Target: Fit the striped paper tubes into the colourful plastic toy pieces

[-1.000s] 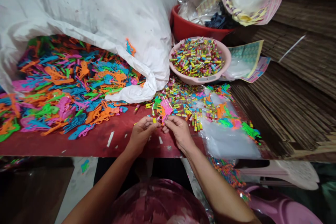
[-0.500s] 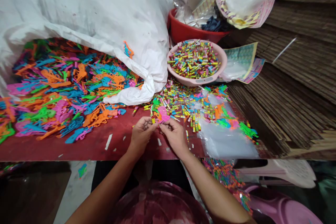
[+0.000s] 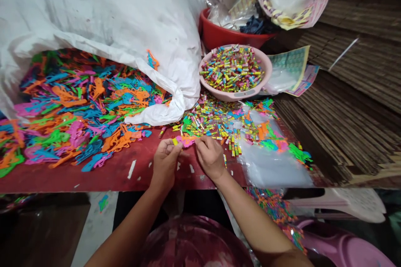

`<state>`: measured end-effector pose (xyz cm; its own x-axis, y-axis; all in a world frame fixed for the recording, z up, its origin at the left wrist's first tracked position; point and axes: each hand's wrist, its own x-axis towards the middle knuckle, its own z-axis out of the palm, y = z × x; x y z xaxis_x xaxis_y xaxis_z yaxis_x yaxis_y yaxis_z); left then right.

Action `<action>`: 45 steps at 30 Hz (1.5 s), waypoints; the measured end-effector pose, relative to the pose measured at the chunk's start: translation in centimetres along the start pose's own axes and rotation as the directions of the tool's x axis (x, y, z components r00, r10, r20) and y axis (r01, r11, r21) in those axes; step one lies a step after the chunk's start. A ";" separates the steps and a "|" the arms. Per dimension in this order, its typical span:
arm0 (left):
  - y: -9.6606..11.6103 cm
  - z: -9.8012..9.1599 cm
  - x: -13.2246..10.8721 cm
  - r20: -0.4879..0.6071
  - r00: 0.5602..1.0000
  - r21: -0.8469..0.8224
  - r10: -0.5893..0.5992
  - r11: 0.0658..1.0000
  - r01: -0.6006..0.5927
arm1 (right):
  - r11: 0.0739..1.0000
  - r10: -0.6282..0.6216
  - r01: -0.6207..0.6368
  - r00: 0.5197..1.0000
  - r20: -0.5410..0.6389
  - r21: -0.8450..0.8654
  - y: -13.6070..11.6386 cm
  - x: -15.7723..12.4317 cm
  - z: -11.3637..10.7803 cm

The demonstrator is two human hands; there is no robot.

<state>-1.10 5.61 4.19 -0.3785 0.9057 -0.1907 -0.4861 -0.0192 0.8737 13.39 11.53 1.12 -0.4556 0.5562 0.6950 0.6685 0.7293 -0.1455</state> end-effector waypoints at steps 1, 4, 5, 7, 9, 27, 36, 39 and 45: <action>-0.2 -0.1 0.2 -0.018 1.000 0.002 -0.009 1.000 0.009 | 0.999 -0.020 0.021 1.000 -0.003 0.027 -0.1 0.0 -0.1; -0.2 -0.7 1.0 -0.040 0.998 -0.034 -0.056 0.998 0.054 | 0.991 -0.034 0.037 0.999 -0.026 0.131 -0.8 -0.1 -1.2; -0.1 -1.0 1.2 -0.018 0.997 -0.069 -0.078 0.995 0.076 | 0.986 -0.009 0.019 0.998 -0.059 0.167 -1.1 0.0 -1.7; 0.3 -1.7 1.4 0.096 0.986 -0.139 -0.140 0.979 0.152 | 0.961 0.096 -0.069 0.991 -0.089 0.267 -1.6 0.4 -3.0; 0.8 -2.1 1.4 0.265 0.943 -0.149 -0.204 0.957 0.249 | 0.889 0.198 -0.189 0.980 0.022 0.416 -1.7 1.2 -4.1; -1.3 -1.7 0.6 0.149 0.973 0.211 0.174 0.956 -0.204 | 0.316 0.569 -0.644 0.716 0.405 0.697 -1.9 0.8 -3.5; -2.3 -1.5 0.5 0.289 0.928 0.275 0.235 0.908 -0.315 | 0.365 0.598 -0.641 0.717 0.358 0.675 -1.8 1.2 -4.2; -2.7 -1.5 0.7 0.300 0.925 0.290 0.232 0.902 -0.321 | 0.466 0.577 -0.622 0.753 0.317 0.630 -1.7 1.0 -4.5; -2.7 -1.5 0.8 0.333 0.911 0.312 0.241 0.884 -0.348 | 0.689 0.492 -0.526 0.845 0.211 0.499 -1.8 0.6 -5.0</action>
<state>-1.23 5.77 0.99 -0.1996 0.9620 0.1861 -0.0520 -0.2000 0.9784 14.80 8.57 5.31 -0.1803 0.9127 0.3666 0.4070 0.4086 -0.8170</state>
